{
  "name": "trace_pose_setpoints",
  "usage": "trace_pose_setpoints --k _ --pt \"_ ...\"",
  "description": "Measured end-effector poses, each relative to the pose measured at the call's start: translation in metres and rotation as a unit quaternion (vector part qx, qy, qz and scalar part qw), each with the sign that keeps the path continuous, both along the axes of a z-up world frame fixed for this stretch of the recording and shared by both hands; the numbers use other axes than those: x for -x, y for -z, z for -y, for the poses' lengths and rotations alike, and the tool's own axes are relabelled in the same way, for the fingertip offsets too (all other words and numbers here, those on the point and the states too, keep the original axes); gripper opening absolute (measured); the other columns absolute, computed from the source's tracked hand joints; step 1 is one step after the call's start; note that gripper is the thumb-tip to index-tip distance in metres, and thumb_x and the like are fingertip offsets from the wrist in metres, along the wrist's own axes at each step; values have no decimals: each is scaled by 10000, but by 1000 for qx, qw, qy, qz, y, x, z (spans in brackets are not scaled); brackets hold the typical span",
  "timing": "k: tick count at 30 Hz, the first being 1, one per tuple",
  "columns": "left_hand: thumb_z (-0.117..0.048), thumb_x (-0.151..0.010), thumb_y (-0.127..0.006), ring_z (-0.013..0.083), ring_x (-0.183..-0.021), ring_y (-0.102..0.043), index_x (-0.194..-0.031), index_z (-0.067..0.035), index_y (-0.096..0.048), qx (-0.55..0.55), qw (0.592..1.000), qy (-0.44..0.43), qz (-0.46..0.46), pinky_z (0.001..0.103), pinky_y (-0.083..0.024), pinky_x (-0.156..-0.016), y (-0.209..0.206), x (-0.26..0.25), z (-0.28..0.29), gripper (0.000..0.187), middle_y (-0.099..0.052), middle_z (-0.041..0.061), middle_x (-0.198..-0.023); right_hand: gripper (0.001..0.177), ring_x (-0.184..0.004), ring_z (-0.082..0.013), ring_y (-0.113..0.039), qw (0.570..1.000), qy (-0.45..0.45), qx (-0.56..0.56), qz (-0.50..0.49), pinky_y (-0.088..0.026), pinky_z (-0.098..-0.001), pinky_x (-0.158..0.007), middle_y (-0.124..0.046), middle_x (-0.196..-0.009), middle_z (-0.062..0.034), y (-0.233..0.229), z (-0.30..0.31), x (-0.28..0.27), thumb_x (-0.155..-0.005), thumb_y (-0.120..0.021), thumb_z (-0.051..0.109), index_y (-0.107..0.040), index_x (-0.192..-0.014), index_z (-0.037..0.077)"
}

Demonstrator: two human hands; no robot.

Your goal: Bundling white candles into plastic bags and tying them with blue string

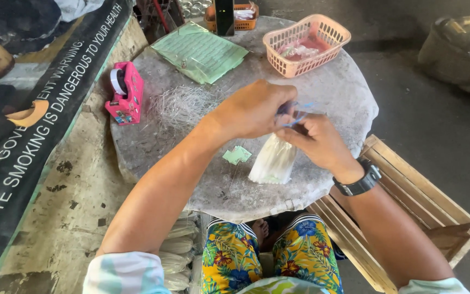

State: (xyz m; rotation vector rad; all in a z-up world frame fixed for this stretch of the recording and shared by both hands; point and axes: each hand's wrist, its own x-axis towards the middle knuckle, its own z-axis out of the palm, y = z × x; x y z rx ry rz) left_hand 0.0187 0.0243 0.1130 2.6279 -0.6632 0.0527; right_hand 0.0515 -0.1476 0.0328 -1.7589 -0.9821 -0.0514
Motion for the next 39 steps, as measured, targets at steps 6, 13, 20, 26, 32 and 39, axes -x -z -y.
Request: trace_pose_setpoints --k 6,13,20,26,32,39 --pt "-251 -642 -610 314 -702 -628 -725 -130 -576 24 998 -39 47 415 -512 -609 5 -2 6 150 -630 100 -673 266 -506 -303 -482 980 28 118 157 -351 -343 -433 -477 -498 -150 -31 0 10 -785 -623 144 -495 -588 20" --pt "-215 -761 -646 77 -516 -508 -836 -70 -507 170 983 71 -26 171 -483 -374 -3 -7 -41 214 -514 25 -736 235 -538 -168 -457 961 52 126 241 -313 -299 -514 -503 -617 -50 -29 3 18 -886 -497 223 -613 -788 44" --pt "-251 -788 -594 131 -699 -601 -756 -156 -538 53 962 -267 12 304 -450 -571 80 -24 -146 115 -654 -4 -809 256 -517 -184 -434 910 89 44 402 -312 -319 -559 -503 -655 -50 3 8 19 -890 -498 222 -662 -838 33" --pt "-150 -787 -407 354 -903 -564 -943 -89 -599 -93 864 -472 -150 443 -472 -712 152 -21 -178 255 -597 148 -957 123 -603 -218 -477 913 109 59 389 -344 -330 -652 -500 -723 -61 14 17 22 -892 -538 72 -660 -892 56" --pt "-617 -767 -485 219 -806 -592 -914 -84 -536 -1 834 -514 -198 351 -479 -632 182 -14 -165 555 -602 38 -879 229 -565 -238 -474 914 110 62 385 -334 -335 -629 -518 -697 -76 15 17 27 -888 -463 159 -619 -791 22" --pt "-295 -729 -539 188 -743 -616 -827 -139 -670 214 827 -520 -5 306 -453 -646 217 -56 -212 226 -662 59 -794 255 -511 -181 -408 922 106 50 370 -311 -297 -594 -454 -622 -29 5 13 38 -877 -446 214 -655 -838 73"
